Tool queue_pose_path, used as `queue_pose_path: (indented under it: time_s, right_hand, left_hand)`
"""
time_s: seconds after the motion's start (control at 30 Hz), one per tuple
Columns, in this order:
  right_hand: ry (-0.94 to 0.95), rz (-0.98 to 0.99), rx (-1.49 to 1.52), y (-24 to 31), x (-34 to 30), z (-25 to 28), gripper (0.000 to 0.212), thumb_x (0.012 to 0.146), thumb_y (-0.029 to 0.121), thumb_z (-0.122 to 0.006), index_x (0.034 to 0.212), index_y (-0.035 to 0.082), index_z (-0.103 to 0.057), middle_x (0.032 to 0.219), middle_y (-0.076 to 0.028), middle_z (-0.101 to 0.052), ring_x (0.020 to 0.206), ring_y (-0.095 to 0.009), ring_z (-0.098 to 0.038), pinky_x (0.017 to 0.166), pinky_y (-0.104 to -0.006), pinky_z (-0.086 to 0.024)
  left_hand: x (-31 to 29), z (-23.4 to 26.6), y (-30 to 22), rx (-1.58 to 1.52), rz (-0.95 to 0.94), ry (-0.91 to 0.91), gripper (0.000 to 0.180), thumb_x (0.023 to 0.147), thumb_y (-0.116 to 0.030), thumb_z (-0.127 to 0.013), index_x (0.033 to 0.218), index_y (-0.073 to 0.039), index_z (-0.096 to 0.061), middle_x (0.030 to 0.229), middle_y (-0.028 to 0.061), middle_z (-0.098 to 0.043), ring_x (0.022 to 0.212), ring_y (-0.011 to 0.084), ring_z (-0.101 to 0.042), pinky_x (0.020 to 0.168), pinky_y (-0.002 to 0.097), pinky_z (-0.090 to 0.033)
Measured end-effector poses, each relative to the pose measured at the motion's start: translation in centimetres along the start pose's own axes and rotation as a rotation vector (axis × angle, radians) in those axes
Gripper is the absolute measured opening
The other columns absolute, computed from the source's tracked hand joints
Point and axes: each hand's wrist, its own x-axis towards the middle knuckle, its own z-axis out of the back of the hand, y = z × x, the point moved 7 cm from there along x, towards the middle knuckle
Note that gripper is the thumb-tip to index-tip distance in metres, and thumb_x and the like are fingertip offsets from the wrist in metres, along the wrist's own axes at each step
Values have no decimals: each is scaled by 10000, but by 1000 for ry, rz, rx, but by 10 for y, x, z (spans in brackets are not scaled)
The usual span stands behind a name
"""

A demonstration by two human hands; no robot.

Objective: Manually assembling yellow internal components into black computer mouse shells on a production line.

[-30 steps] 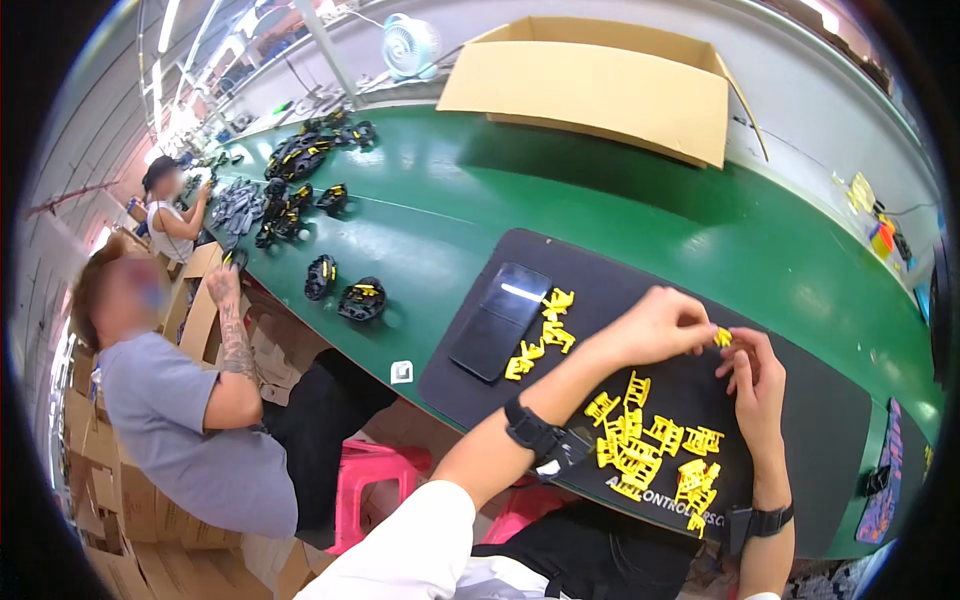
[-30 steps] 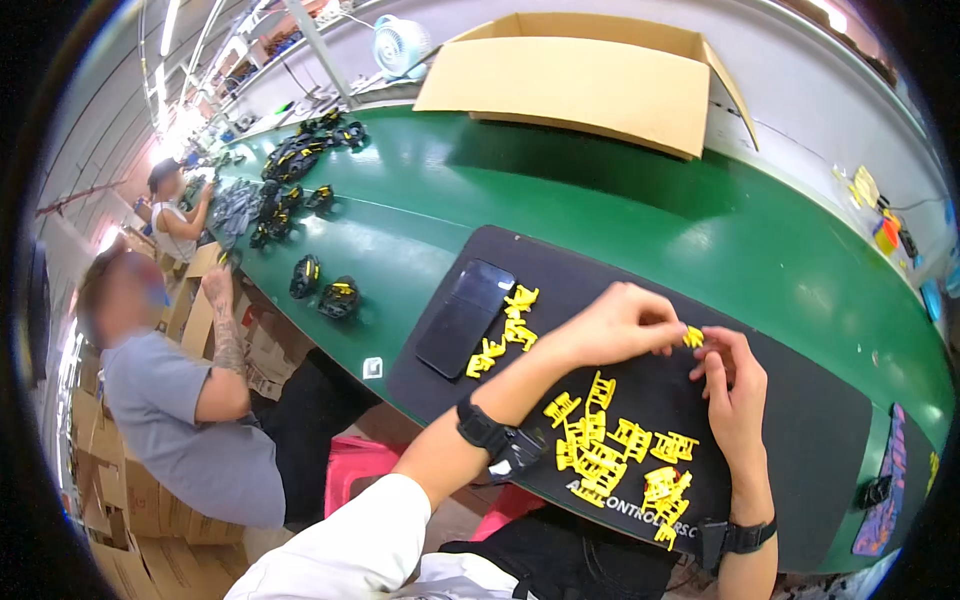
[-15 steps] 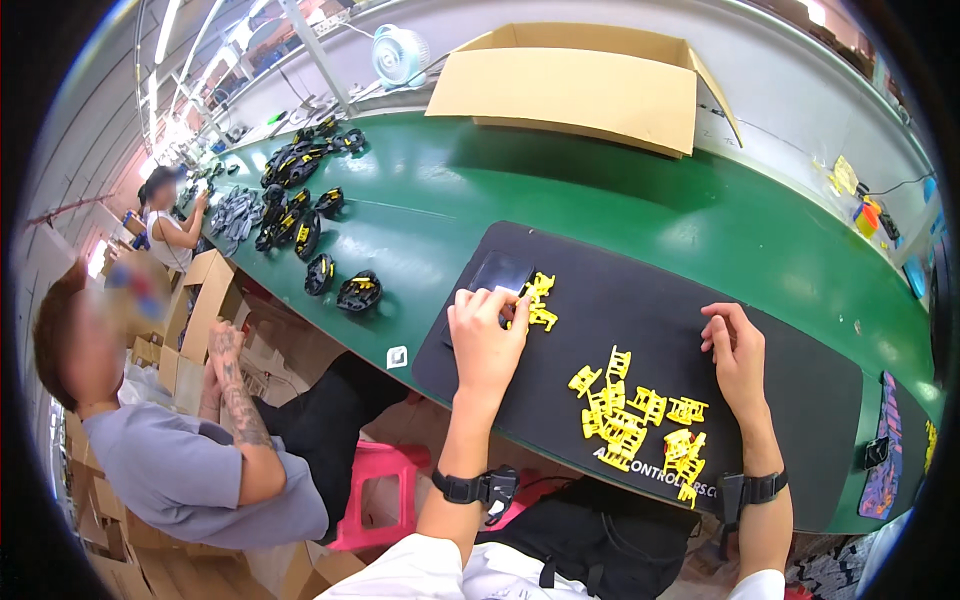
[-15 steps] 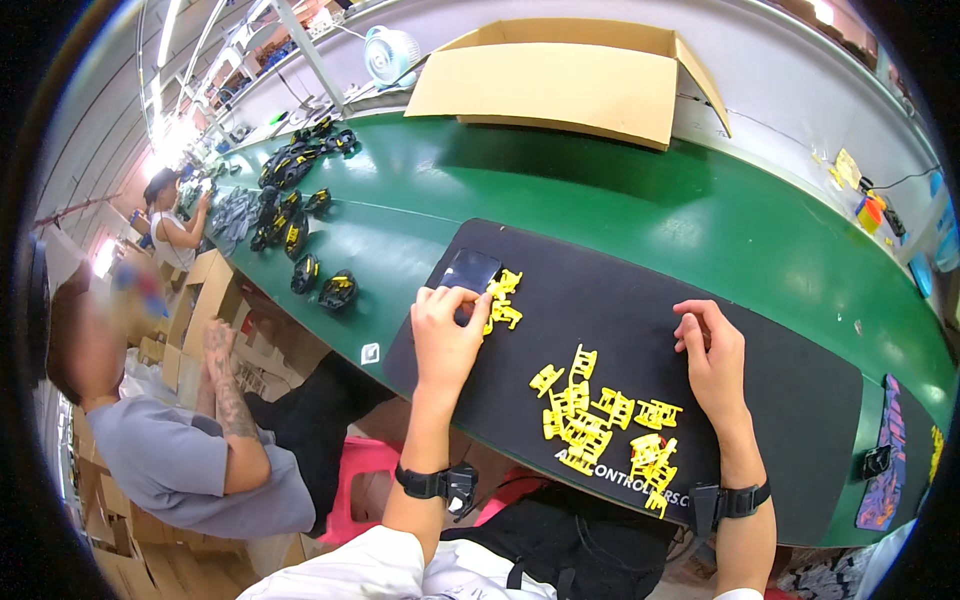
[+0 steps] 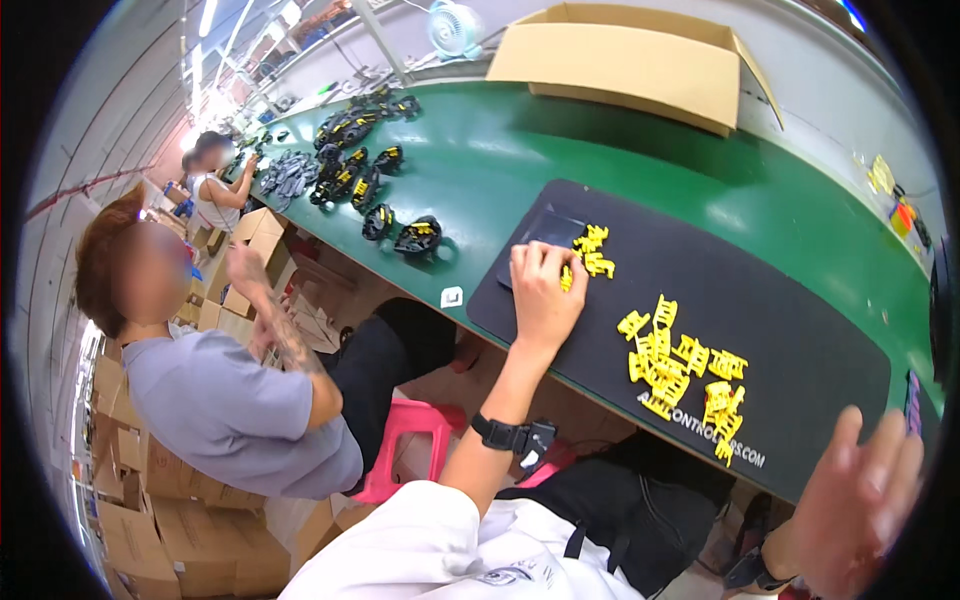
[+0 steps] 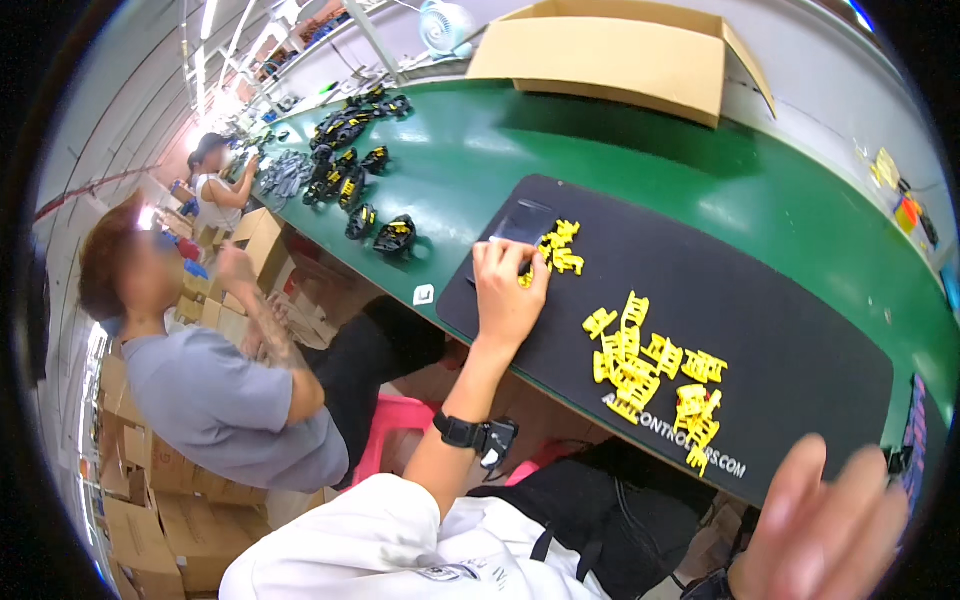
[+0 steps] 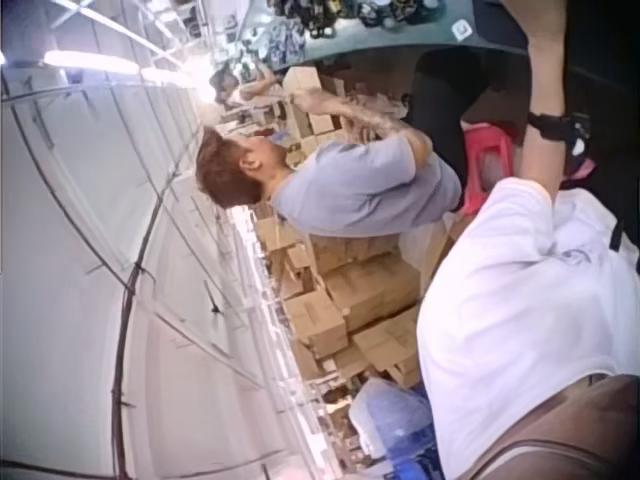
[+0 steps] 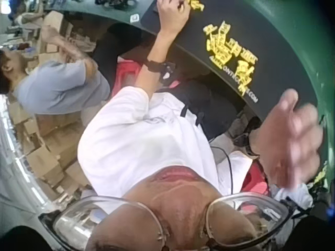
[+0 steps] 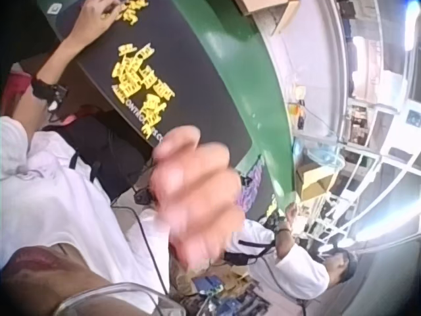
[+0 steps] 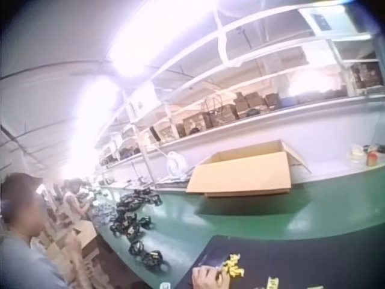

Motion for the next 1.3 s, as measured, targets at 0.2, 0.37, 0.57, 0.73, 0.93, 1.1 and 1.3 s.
queue_pose_path:
  time_s: [0.2,0.37,0.57,0.73,0.93,1.1,1.3]
  right_hand:
    - [191,-293,182,28,-7,3,155,1016,248,-588,970,130,-678,845,-115,-705,727,-238,-683,599,-374,-509]
    - [152,-411,192,57,-12,15,85,979,153,-609,911,140,-658,875,-89,-666,761,-219,-642,631,-387,-475]
    - [89,-492,42,116,-13,2,147,935,39,-634,840,151,-634,911,-57,-620,802,-196,-592,668,-404,-433]
    - [-82,-477,-165,197,-57,6,219,852,-94,-636,704,64,-604,773,-54,-630,625,-175,-565,555,-400,-456]
    - [-137,-429,-347,217,-65,-15,180,840,-102,-631,722,33,-615,762,-65,-648,606,-179,-575,554,-386,-480]
    - [-113,-437,-408,201,-68,-26,136,857,-75,-626,770,29,-627,792,-76,-657,641,-194,-591,587,-389,-491]
    - [-86,-560,-447,185,-58,-48,88,878,-44,-619,827,24,-643,829,-89,-668,684,-211,-610,626,-392,-505]
  left_hand:
    - [-1,3,4,-59,-3,-17,54,867,-47,-718,850,-34,-669,928,114,-610,970,319,-548,867,441,-476]
    - [8,1,-5,-59,-18,5,65,877,-43,-702,827,-31,-664,895,133,-645,951,342,-570,863,467,-475]
    - [-4,36,-85,-954,157,223,108,966,-87,-648,902,0,-656,815,60,-628,786,209,-584,753,340,-485]
    - [22,119,-249,-1863,-330,439,182,992,-281,-579,933,-123,-648,892,31,-614,867,197,-565,799,394,-446]
    - [35,153,-300,-2192,-320,469,149,1006,-205,-572,928,-109,-655,909,40,-640,866,199,-608,815,430,-490]
    - [42,149,-290,-2191,-348,507,145,1008,-199,-572,936,-106,-656,912,44,-644,871,202,-614,820,439,-493]
    - [52,152,-237,-1958,-342,546,140,1010,-192,-573,946,-102,-658,917,47,-648,877,205,-621,826,450,-496]
